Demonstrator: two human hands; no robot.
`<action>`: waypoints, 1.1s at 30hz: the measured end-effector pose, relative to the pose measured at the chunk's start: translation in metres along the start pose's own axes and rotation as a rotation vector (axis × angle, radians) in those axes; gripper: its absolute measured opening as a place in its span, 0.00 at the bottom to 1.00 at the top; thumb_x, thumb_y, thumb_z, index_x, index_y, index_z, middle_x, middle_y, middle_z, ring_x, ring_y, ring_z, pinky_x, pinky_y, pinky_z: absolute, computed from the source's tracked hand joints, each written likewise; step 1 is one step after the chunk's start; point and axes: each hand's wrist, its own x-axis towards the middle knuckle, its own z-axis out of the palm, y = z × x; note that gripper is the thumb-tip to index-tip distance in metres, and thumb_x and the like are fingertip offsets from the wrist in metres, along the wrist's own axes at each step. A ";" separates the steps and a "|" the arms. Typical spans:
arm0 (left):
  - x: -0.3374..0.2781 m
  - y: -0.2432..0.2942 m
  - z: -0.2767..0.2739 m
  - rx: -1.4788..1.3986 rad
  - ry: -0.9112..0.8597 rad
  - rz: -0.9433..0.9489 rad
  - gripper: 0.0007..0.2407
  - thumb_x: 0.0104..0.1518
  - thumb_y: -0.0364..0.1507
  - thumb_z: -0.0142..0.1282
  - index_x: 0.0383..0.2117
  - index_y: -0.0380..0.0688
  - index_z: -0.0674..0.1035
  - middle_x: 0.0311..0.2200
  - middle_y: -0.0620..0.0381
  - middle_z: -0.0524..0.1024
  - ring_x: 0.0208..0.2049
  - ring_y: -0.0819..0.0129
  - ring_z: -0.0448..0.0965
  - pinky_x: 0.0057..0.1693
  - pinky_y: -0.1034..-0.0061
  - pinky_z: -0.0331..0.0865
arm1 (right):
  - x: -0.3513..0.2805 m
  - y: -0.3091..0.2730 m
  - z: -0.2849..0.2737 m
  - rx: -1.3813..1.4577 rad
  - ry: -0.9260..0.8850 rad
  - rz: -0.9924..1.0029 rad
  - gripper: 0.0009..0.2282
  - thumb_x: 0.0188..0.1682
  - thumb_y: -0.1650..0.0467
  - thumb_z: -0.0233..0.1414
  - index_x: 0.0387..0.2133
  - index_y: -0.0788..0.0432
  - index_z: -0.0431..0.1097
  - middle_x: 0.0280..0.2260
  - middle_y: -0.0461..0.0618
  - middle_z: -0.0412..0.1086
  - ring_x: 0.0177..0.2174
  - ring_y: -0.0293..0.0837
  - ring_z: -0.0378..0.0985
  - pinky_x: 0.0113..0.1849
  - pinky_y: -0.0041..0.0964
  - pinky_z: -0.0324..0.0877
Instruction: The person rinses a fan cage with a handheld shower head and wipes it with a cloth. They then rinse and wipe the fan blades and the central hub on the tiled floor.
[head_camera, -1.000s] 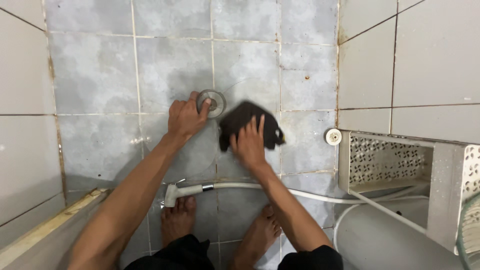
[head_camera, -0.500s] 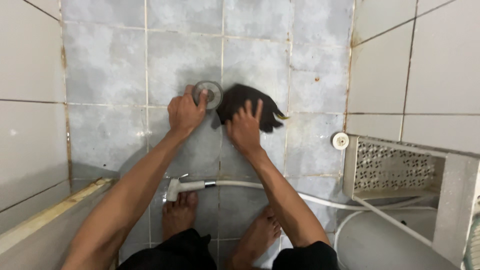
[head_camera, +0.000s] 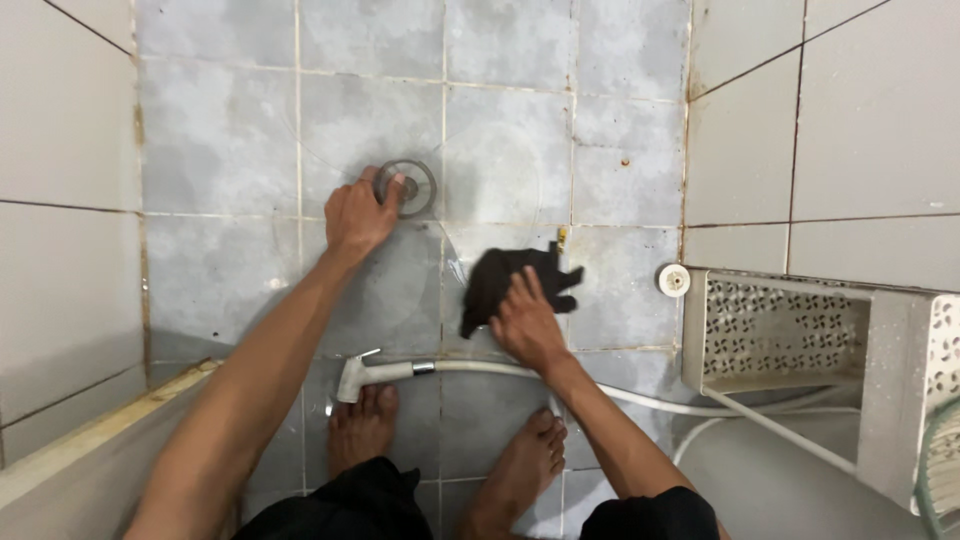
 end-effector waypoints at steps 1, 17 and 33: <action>-0.002 -0.003 0.000 -0.001 0.005 0.005 0.20 0.63 0.46 0.49 0.47 0.40 0.79 0.28 0.36 0.81 0.36 0.37 0.80 0.47 0.50 0.71 | 0.001 0.005 -0.003 -0.010 -0.033 0.062 0.17 0.49 0.65 0.52 0.37 0.73 0.74 0.47 0.70 0.70 0.61 0.66 0.60 0.66 0.60 0.37; -0.010 0.021 -0.045 -0.118 0.215 0.243 0.28 0.61 0.55 0.42 0.49 0.44 0.81 0.49 0.48 0.81 0.57 0.56 0.75 0.67 0.48 0.51 | 0.033 0.030 -0.065 1.255 0.762 0.224 0.09 0.52 0.81 0.51 0.45 0.69 0.70 0.41 0.52 0.75 0.39 0.41 0.77 0.42 0.34 0.74; -0.022 -0.065 -0.092 -1.801 -0.579 -0.057 0.45 0.48 0.61 0.44 0.66 0.34 0.60 0.72 0.37 0.59 0.73 0.39 0.58 0.69 0.29 0.46 | -0.031 -0.012 -0.071 0.223 0.692 -0.215 0.12 0.29 0.84 0.55 0.28 0.68 0.74 0.42 0.59 0.75 0.59 0.63 0.67 0.62 0.70 0.56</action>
